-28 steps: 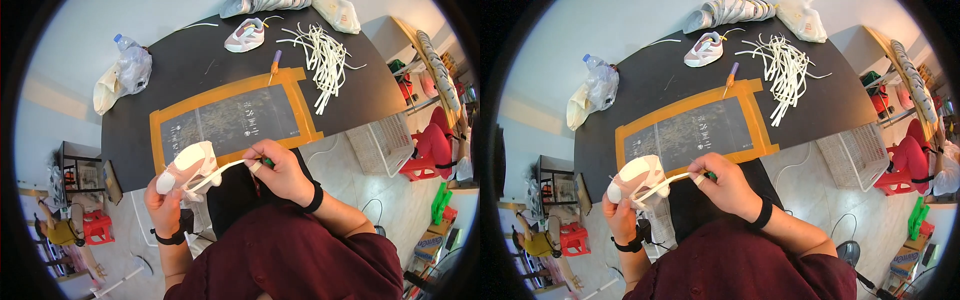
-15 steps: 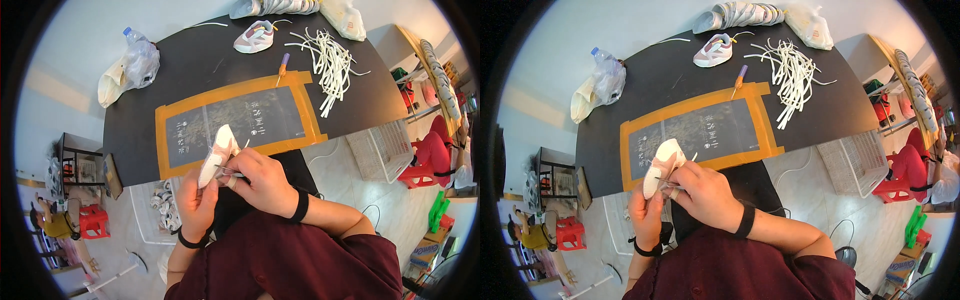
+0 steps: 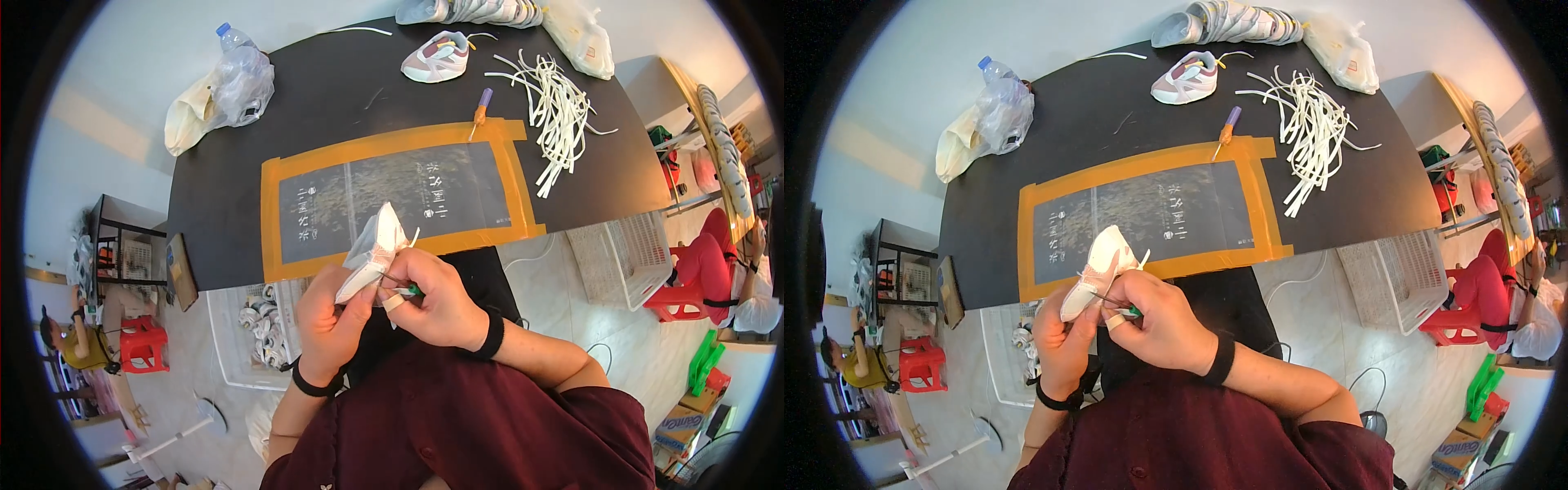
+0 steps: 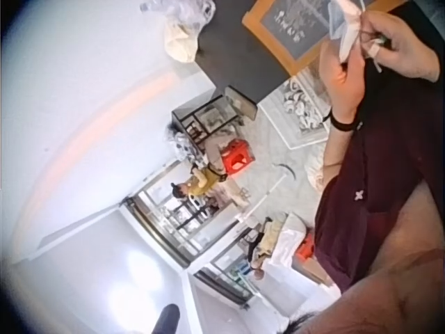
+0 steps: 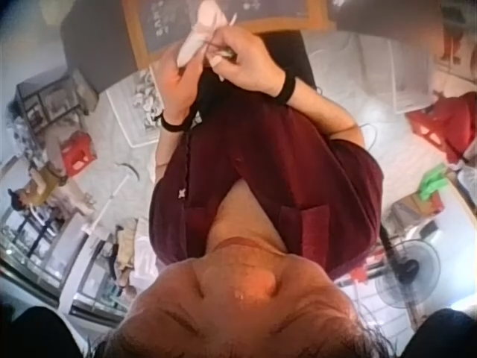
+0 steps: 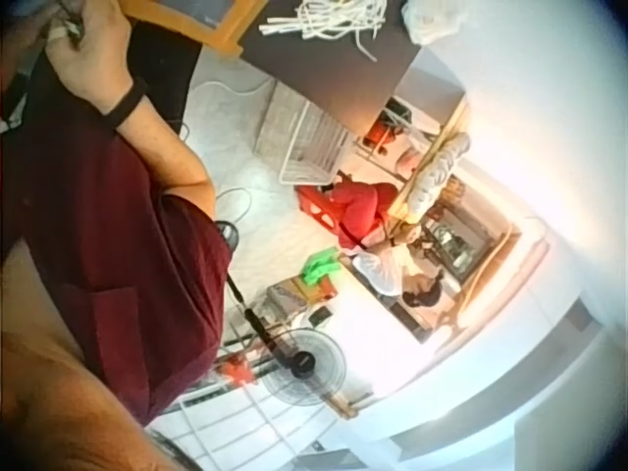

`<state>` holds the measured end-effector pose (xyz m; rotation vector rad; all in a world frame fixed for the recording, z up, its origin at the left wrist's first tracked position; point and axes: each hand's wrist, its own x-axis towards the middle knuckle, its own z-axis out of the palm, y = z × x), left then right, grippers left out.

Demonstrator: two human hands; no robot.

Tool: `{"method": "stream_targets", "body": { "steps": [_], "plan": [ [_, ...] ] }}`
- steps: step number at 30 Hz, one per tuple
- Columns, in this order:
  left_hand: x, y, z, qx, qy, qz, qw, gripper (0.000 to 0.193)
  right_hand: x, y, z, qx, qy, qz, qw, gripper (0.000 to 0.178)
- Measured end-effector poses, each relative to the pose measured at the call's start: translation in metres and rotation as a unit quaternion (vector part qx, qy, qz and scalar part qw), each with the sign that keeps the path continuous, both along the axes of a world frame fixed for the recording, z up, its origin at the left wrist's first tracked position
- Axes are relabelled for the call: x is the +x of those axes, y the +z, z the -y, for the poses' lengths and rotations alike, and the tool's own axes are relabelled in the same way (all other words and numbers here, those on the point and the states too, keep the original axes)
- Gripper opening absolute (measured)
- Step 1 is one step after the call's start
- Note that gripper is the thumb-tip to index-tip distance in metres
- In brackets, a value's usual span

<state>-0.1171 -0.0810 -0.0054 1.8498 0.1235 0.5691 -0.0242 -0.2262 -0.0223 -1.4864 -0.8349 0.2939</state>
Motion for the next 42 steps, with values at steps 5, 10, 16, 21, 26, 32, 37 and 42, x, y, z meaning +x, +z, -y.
{"method": "stream_targets", "body": {
  "steps": [5, 10, 16, 21, 26, 32, 37, 42],
  "plan": [
    [0.003, -0.001, -0.004, 0.054, -0.009, 0.005, 0.999, 0.008, 0.005, -0.003, 0.002, 0.027, 0.053, -0.055, 0.997, 0.017],
    [0.005, -0.001, -0.013, 0.102, -0.041, 0.011, 0.994, 0.008, 0.014, -0.005, 0.006, 0.062, 0.15, -0.2, 0.966, 0.014],
    [0.0, -0.003, -0.011, 0.054, -0.03, -0.008, 0.998, 0.009, 0.022, -0.002, 0.008, 0.024, 0.177, -0.158, 0.971, 0.01],
    [-0.013, 0.001, -0.024, -0.05, 0.012, 0.0, 0.999, 0.021, 0.029, 0.012, 0.029, -0.031, 0.127, -0.094, 0.987, 0.01],
    [-0.024, -0.004, -0.034, -0.055, 0.021, 0.018, 0.998, 0.025, 0.034, 0.022, 0.043, -0.053, 0.095, -0.082, 0.991, 0.01],
    [-0.031, -0.012, -0.039, -0.132, 0.049, 0.038, 0.989, 0.034, 0.032, 0.014, 0.042, -0.039, 0.049, -0.003, 0.998, 0.008],
    [-0.04, -0.023, -0.049, -0.156, -0.007, 0.02, 0.988, 0.046, 0.032, 0.012, 0.041, -0.042, 0.018, -0.042, 0.998, 0.007],
    [-0.049, -0.027, -0.054, -0.181, -0.003, 0.051, 0.982, 0.049, 0.031, 0.004, 0.037, -0.04, 0.049, -0.13, 0.989, 0.014]
  ]
}}
